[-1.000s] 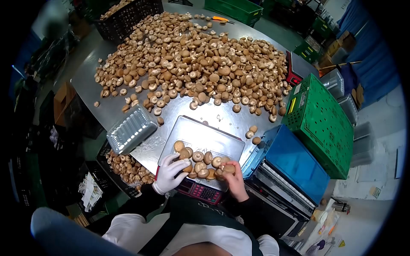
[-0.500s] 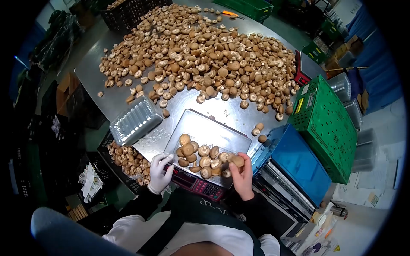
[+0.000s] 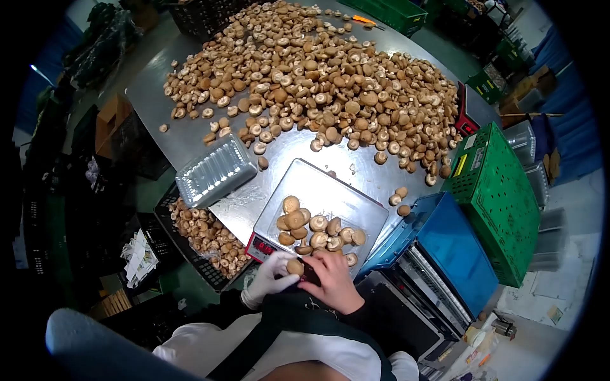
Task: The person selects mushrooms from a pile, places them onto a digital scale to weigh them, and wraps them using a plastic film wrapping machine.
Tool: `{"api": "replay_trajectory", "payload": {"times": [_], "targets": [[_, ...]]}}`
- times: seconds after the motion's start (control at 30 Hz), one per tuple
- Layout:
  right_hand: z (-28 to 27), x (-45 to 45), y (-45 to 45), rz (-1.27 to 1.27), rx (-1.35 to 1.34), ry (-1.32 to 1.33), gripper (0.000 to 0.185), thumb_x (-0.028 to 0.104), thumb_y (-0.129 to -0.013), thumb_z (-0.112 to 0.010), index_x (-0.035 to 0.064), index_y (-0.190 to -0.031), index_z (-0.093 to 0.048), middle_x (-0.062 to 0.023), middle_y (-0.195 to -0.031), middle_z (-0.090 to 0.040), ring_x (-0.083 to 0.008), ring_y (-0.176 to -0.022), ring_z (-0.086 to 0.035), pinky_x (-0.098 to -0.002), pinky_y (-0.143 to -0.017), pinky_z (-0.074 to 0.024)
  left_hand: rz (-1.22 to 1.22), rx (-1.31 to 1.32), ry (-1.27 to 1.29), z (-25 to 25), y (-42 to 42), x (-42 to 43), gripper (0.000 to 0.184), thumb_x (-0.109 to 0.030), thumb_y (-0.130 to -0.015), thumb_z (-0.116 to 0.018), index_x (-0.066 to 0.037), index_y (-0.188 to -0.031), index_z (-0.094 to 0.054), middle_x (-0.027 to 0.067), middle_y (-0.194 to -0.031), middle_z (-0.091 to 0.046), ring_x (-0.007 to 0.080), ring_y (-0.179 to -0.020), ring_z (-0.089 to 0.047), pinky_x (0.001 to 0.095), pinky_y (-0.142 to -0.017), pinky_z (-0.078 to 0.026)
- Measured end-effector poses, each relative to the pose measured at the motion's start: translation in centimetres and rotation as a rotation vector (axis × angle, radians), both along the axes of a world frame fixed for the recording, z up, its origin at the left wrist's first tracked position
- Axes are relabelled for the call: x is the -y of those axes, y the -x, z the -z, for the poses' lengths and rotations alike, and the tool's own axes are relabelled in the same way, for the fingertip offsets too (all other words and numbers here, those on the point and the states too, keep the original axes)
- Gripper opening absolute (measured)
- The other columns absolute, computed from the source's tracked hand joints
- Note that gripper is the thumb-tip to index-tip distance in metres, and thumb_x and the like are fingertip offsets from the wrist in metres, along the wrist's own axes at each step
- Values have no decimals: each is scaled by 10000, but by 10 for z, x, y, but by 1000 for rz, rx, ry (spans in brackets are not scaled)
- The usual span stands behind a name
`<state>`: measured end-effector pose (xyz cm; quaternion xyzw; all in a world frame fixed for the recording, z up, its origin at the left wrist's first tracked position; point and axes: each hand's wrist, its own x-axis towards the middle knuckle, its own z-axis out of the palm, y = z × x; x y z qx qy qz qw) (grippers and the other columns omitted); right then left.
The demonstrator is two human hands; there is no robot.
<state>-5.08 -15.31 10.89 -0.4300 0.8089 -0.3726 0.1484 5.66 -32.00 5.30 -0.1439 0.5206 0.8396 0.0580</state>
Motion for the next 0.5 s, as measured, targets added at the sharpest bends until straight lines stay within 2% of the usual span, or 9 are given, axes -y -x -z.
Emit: {"api": "replay_trajectory", "payload": {"times": [0.03, 0.07, 0.17, 0.23, 0.27, 0.37, 0.43, 0.5], "targets": [[1, -4, 4, 21, -49, -34, 528, 212, -676, -775, 85, -1148, -575, -102, -1092, -515, -304, -1012, -486, -394, -848, -375, -13, 0, 209, -6, 5, 7, 432, -21, -835, -664, -30, -1213, -453, 50, -1038, -611, 79, -898, -590, 237, -787, -478], [4, -9, 7, 29, -92, -76, 516, 200, -677, -771, 89, -1142, -576, -100, -1087, -519, -300, -1019, -487, -396, -850, -375, -35, 3, 282, -8, 10, 12, 475, -12, -810, -697, -22, -1208, -438, 57, -1025, -622, 97, -912, -602, 221, -753, -464], [5, -15, 11, 39, -145, -153, 476, 164, -689, -746, 108, -1132, -580, -89, -1107, -534, -287, -1031, -488, -393, -855, -374, -134, -29, 487, -8, 21, 32, 423, -21, -813, -690, -6, -1178, -478, 54, -1021, -618, 102, -900, -599, 228, -765, -467], [9, -15, 13, -41, -296, -265, 458, 138, -701, -719, 123, -1137, -578, -68, -1157, -537, -278, -1030, -485, -387, -861, -369, -243, -68, 622, -11, 27, 50, 416, -18, -815, -681, 9, -1182, -486, 56, -1013, -615, 100, -890, -590, 226, -764, -465], [12, -15, 13, -31, -297, -251, 404, 117, -711, -698, 128, -1102, -598, -42, -1162, -555, -257, -1007, -498, -380, -855, -365, -311, -39, 645, -16, 29, 58, 424, -7, -813, -672, 10, -1193, -485, 59, -1011, -611, 101, -874, -581, 223, -763, -463], [29, -15, 15, 17, -340, -178, 396, 98, -683, -715, 118, -1065, -612, -27, -1126, -572, -249, -978, -510, -378, -861, -353, -488, 37, 549, -14, 25, 82, 406, -20, -809, -660, 4, -1185, -509, 61, -1001, -608, 119, -861, -570, 243, -772, -474], [26, -12, 18, 25, -316, -152, 335, 116, -707, -703, 124, -1033, -624, -23, -1096, -585, -236, -967, -518, -380, -846, -358, -458, 27, 655, -17, 23, 87, 427, -37, -818, -658, -3, -1214, -503, 66, -1031, -600, 133, -894, -562, 260, -815, -464], [23, -10, 20, 32, -293, -127, 275, 134, -732, -691, 129, -1001, -636, -18, -1066, -598, -223, -956, -525, -381, -830, -362, -284, -182, 1116, -25, 23, 88, 453, -81, -814, -682, -57, -1234, -514, 104, -1134, -555, 223, -987, -543, 298, -871, -453]]}}
